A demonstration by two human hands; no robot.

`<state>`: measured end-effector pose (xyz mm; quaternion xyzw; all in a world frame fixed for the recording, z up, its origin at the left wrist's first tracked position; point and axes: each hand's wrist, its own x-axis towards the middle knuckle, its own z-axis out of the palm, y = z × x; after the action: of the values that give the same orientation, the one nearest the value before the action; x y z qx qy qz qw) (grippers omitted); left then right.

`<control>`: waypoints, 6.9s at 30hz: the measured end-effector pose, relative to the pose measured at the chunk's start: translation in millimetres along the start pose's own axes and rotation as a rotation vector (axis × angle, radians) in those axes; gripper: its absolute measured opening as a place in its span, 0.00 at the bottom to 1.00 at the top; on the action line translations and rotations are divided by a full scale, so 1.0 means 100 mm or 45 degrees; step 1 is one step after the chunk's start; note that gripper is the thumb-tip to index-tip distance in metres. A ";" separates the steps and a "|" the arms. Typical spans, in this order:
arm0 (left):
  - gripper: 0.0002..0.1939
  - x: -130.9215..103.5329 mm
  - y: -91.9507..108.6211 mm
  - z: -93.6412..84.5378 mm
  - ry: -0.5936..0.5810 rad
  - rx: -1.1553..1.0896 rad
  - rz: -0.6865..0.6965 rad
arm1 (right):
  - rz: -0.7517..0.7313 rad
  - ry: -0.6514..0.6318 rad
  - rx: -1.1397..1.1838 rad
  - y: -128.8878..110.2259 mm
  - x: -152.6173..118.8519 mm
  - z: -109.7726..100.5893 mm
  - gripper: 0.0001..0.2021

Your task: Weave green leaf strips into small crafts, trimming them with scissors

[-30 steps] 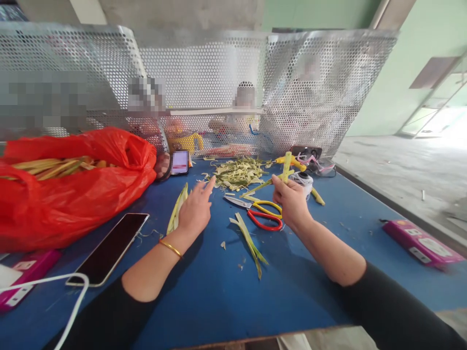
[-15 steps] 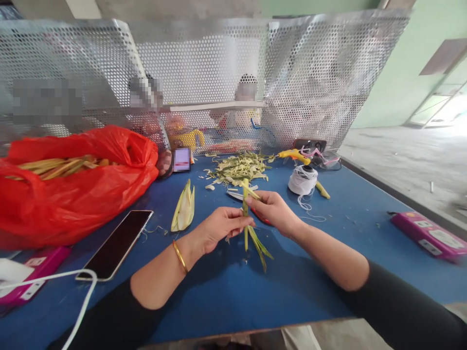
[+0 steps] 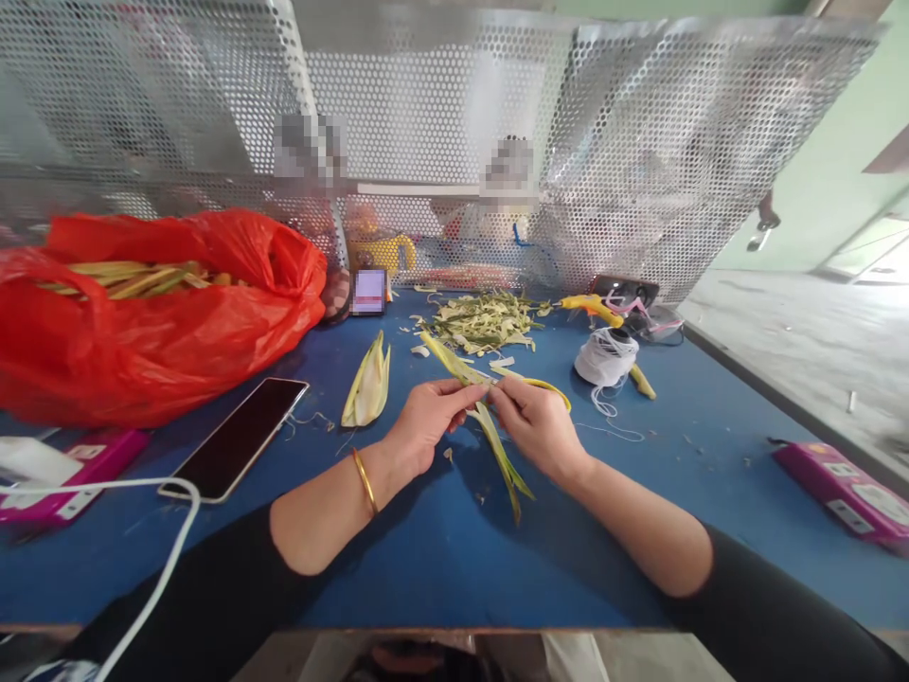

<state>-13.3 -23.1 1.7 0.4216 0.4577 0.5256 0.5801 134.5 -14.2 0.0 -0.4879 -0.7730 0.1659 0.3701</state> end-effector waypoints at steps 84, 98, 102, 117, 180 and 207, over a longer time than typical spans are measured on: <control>0.10 -0.06 0.08 0.00 -0.317 -0.072 -0.370 | 0.428 -0.120 0.976 -0.01 0.11 -0.11 0.15; 0.18 0.15 0.25 -0.23 -0.085 -0.013 -0.164 | 0.117 -0.421 -0.275 -0.01 0.12 -0.18 0.12; 0.12 0.16 0.21 -0.23 -0.063 0.003 -0.196 | 0.087 -0.662 -0.607 -0.05 0.06 -0.15 0.10; 0.14 0.13 0.08 -0.19 -0.074 1.190 0.289 | -0.034 -0.689 -0.337 0.00 0.06 -0.15 0.07; 0.11 0.09 0.12 -0.14 -0.129 0.440 -0.040 | -0.312 -0.009 0.076 0.06 0.14 -0.27 0.08; 0.19 -0.06 0.04 -0.01 -0.352 0.113 -0.394 | -0.758 -0.265 -0.344 0.04 0.09 -0.22 0.12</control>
<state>-15.5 -28.8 6.1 0.4394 0.4556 0.3466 0.6922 150.3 -6.8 16.0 -0.2659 -0.9301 -0.0043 0.2535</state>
